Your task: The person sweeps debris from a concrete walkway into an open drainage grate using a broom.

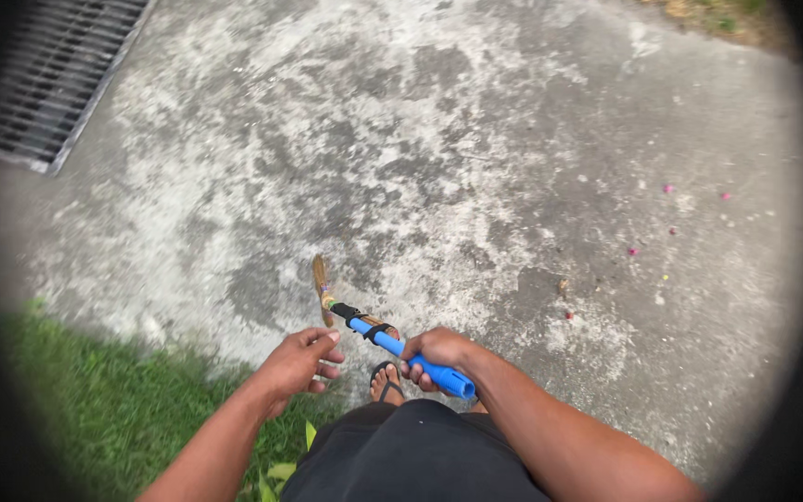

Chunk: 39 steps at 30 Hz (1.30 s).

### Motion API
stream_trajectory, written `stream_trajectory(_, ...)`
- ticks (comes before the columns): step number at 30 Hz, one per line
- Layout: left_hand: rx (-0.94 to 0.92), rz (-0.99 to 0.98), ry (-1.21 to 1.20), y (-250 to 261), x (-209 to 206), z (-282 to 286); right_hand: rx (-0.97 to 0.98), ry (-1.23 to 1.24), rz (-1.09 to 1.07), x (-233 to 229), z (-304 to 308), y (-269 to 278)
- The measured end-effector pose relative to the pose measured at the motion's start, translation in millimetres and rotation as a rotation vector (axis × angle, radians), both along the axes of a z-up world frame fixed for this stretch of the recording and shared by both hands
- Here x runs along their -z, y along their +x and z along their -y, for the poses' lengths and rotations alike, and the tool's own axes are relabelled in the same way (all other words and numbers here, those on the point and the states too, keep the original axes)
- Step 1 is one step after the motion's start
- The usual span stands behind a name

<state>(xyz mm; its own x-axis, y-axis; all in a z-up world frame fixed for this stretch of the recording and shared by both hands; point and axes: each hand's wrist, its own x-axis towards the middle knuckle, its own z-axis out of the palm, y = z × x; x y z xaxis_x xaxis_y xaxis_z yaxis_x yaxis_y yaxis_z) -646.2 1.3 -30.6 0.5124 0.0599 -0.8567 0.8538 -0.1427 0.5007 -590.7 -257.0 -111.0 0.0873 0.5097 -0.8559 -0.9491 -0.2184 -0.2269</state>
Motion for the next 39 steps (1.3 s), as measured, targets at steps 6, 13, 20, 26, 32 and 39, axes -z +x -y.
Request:
stream_trajectory(6,-0.054,-0.085,0.075,-14.9,-25.4,64.0,0.246,0.103,-0.155,40.3,140.6,-10.4)
stream_trajectory(13,0.067,-0.084,0.071,9.1,-34.6,147.9,0.609,-0.268,-0.086,43.9,485.4,-59.2)
stream_trajectory(20,0.143,-0.049,0.063,30.3,-46.8,208.9,0.635,-0.712,0.029,55.7,587.4,-69.5)
stream_trajectory(26,0.168,-0.079,0.086,36.0,-44.8,242.6,0.76,-0.495,0.08,8.7,490.3,-131.0)
stream_trajectory(32,0.196,-0.054,0.049,40.9,-38.2,258.8,0.826,-0.186,-0.121,27.2,526.1,-147.2)
stream_trajectory(39,0.17,-0.017,0.022,38.9,-42.7,240.7,0.597,-0.667,-0.022,36.8,543.3,-73.3)
